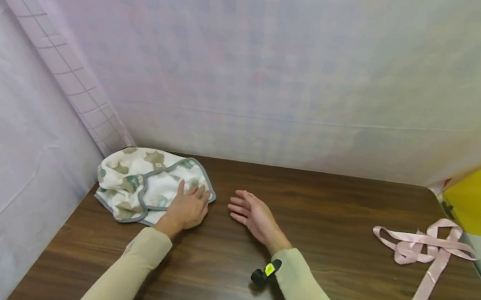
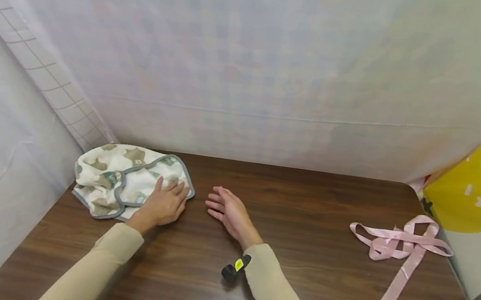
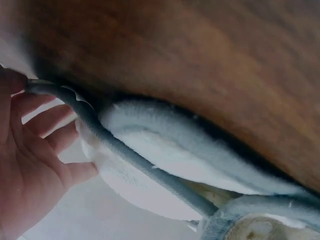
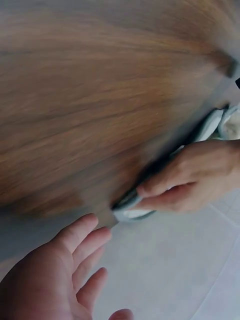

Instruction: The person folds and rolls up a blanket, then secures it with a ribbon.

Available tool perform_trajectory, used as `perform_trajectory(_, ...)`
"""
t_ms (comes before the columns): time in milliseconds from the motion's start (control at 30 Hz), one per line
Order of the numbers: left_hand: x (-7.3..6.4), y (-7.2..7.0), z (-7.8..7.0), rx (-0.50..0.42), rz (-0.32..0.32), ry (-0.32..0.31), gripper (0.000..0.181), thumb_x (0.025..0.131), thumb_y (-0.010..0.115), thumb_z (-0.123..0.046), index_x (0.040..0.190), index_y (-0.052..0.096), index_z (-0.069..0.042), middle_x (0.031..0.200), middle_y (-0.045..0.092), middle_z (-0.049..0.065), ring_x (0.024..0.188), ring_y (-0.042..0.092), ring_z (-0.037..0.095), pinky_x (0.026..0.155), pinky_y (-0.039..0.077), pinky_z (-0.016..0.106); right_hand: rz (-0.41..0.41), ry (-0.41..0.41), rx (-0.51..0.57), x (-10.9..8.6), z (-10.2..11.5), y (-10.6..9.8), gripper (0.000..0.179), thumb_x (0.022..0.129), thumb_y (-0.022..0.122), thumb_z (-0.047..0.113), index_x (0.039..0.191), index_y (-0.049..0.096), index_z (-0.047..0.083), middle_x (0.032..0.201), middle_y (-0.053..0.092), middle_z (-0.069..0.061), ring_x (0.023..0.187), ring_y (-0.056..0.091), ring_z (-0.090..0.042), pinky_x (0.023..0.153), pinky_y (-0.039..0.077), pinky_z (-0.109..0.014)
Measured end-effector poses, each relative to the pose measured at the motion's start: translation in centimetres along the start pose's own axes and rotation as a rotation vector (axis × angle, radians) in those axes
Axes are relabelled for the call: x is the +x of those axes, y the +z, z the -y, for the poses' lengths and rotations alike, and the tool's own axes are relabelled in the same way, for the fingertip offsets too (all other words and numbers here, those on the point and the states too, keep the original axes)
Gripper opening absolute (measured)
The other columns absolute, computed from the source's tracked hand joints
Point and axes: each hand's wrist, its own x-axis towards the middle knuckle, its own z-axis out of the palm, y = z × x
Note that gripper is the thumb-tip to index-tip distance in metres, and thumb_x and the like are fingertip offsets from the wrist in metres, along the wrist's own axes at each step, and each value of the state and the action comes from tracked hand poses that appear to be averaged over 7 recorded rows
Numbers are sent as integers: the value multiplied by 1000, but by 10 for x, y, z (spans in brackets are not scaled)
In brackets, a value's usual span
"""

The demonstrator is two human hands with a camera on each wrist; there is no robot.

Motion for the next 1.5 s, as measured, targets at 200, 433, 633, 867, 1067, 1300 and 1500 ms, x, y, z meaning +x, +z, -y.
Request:
perform_trajectory(200, -1, 2, -3, 7, -47, -38, 42, 101, 47, -30, 139, 56, -15, 145, 54, 8, 131, 51, 31, 109, 28, 66, -36, 25, 36, 11, -10, 16, 55, 109, 30, 25, 152, 22, -7, 151, 31, -35, 138, 37, -47, 113, 33, -55)
perform_trajectory(433, -5, 1, -10, -12, -149, -40, 25, 99, 54, -24, 117, 64, -11, 125, 66, 3, 118, 59, 31, 103, 35, 68, -121, 48, 87, 26, -19, 35, 52, 108, 29, 16, 153, 18, -7, 150, 32, -37, 137, 37, -50, 112, 34, -55)
perform_trajectory(633, -10, -4, -18, 7, -223, -6, 18, 98, 55, -22, 108, 64, -11, 115, 70, 1, 112, 62, 29, 101, 39, 66, -145, 56, 108, 33, -23, 46, 53, 106, 30, 15, 153, 18, -5, 151, 29, -36, 133, 42, -47, 111, 36, -54)
perform_trajectory(867, -17, -12, -30, 46, -219, 49, 22, 100, 53, -23, 115, 63, -11, 119, 69, -1, 116, 61, 24, 99, 43, 62, -182, 60, 127, 35, -27, 47, 52, 105, 36, 12, 154, 23, -2, 149, 39, -28, 109, 59, -27, 91, 51, -41)
perform_trajectory(1067, -24, -12, -32, 15, -135, 43, 38, 103, 46, -28, 135, 58, -10, 138, 60, 1, 128, 54, 25, 105, 41, 57, -230, 55, 91, 34, -28, 47, 49, 102, 42, 0, 149, 35, -4, 120, 59, -23, 88, 65, -16, 70, 54, -27)
perform_trajectory(1300, -29, -17, -31, -57, -39, 56, 48, 105, 41, -33, 145, 50, -8, 151, 48, 5, 137, 46, 28, 110, 37, 53, -217, 18, 63, 33, -27, 48, 54, 97, 49, -7, 149, 38, -1, 124, 59, -22, 100, 61, -16, 77, 55, -25)
perform_trajectory(1500, -33, -26, -19, -208, -88, 127, 47, 102, 52, -28, 142, 53, -4, 147, 51, 14, 135, 47, 32, 110, 37, 54, -198, -17, 46, 31, -25, 48, 52, 96, 44, -10, 147, 40, -3, 122, 61, -22, 95, 63, -15, 76, 55, -26)
